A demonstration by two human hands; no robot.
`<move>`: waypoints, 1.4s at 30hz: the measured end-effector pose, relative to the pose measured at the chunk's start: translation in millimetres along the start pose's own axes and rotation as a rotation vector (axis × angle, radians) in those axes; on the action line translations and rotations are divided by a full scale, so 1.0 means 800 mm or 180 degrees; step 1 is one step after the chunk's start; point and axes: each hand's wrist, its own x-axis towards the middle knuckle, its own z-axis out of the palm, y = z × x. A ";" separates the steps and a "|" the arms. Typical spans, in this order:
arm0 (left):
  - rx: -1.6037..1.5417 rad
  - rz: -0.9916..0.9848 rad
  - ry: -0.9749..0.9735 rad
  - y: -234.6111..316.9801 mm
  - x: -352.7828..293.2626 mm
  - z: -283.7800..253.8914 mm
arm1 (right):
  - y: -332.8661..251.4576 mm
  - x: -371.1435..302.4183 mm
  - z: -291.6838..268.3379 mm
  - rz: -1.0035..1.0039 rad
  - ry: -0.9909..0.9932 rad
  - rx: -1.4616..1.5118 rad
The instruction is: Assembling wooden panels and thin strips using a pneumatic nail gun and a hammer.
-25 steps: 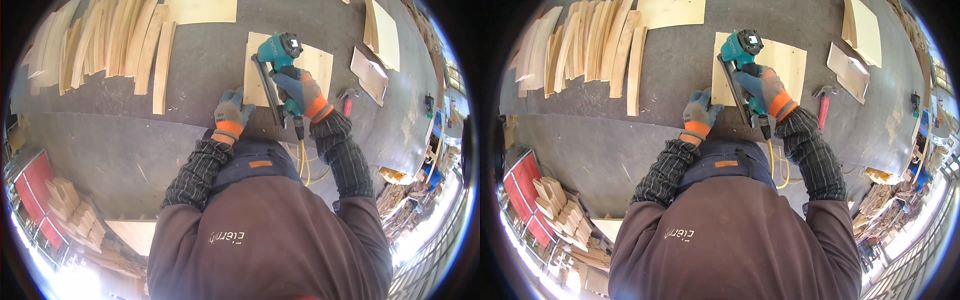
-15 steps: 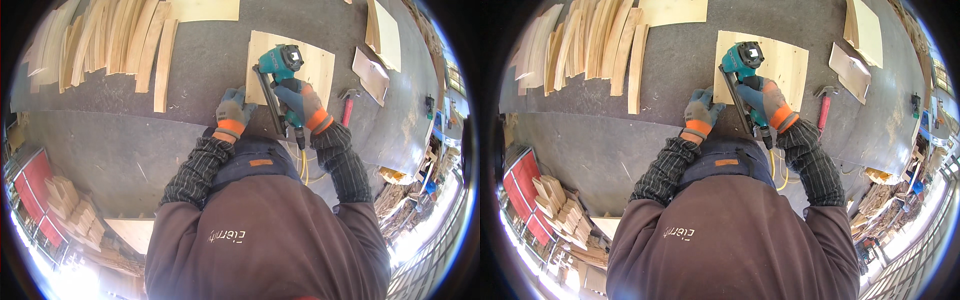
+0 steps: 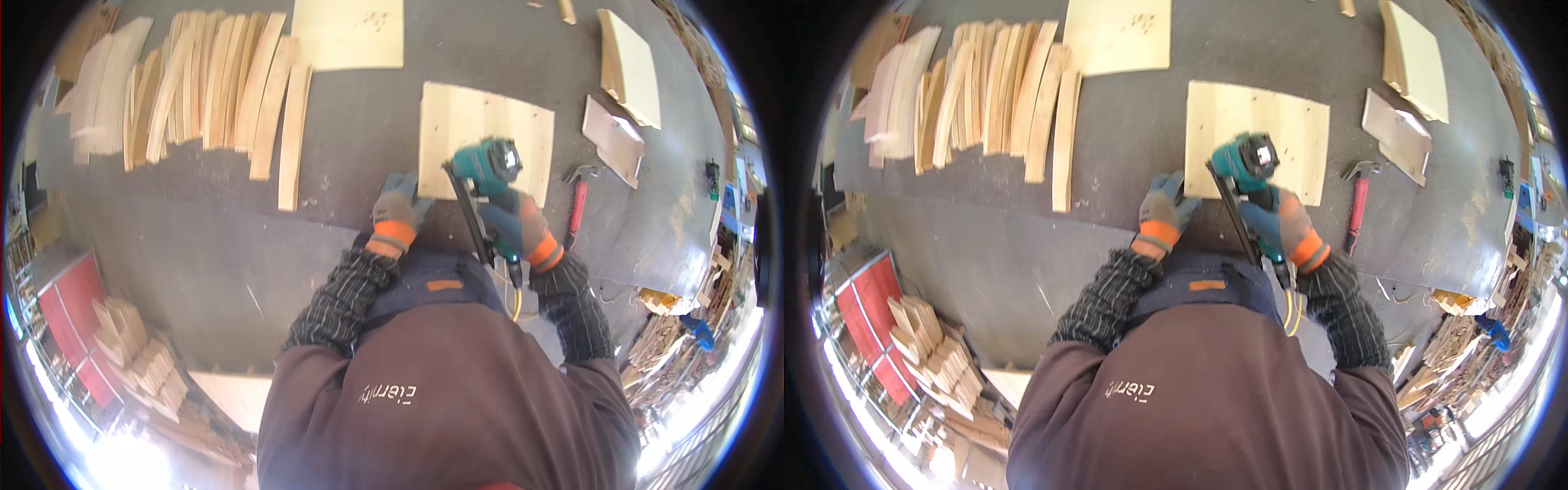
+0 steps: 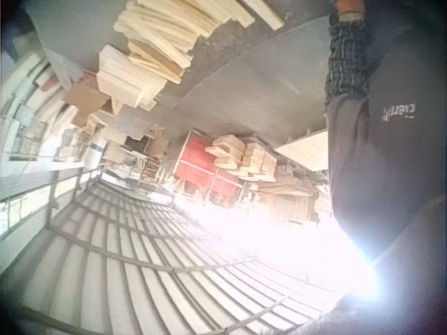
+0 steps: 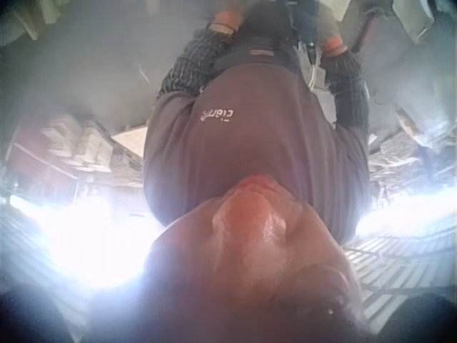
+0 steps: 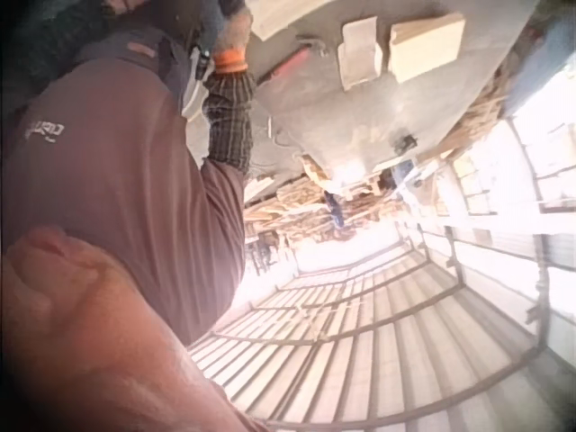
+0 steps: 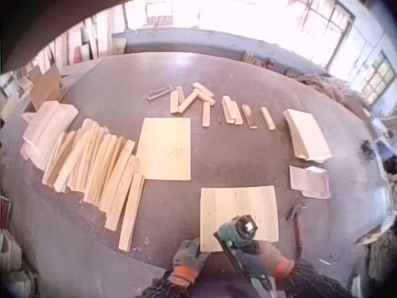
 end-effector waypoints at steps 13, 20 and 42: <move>0.0665 0.1103 0.1202 0.096 0.325 -0.036 | 0.103 -0.171 -0.101 0.0452 0.1629 0.0630; 0.1785 0.0375 0.1220 0.162 0.542 -0.015 | 0.249 -0.238 -0.126 0.0534 0.2649 0.0114; -0.2956 -0.1185 -0.1869 0.214 0.393 -0.036 | 0.387 -0.100 -0.393 0.1010 0.3131 -0.3352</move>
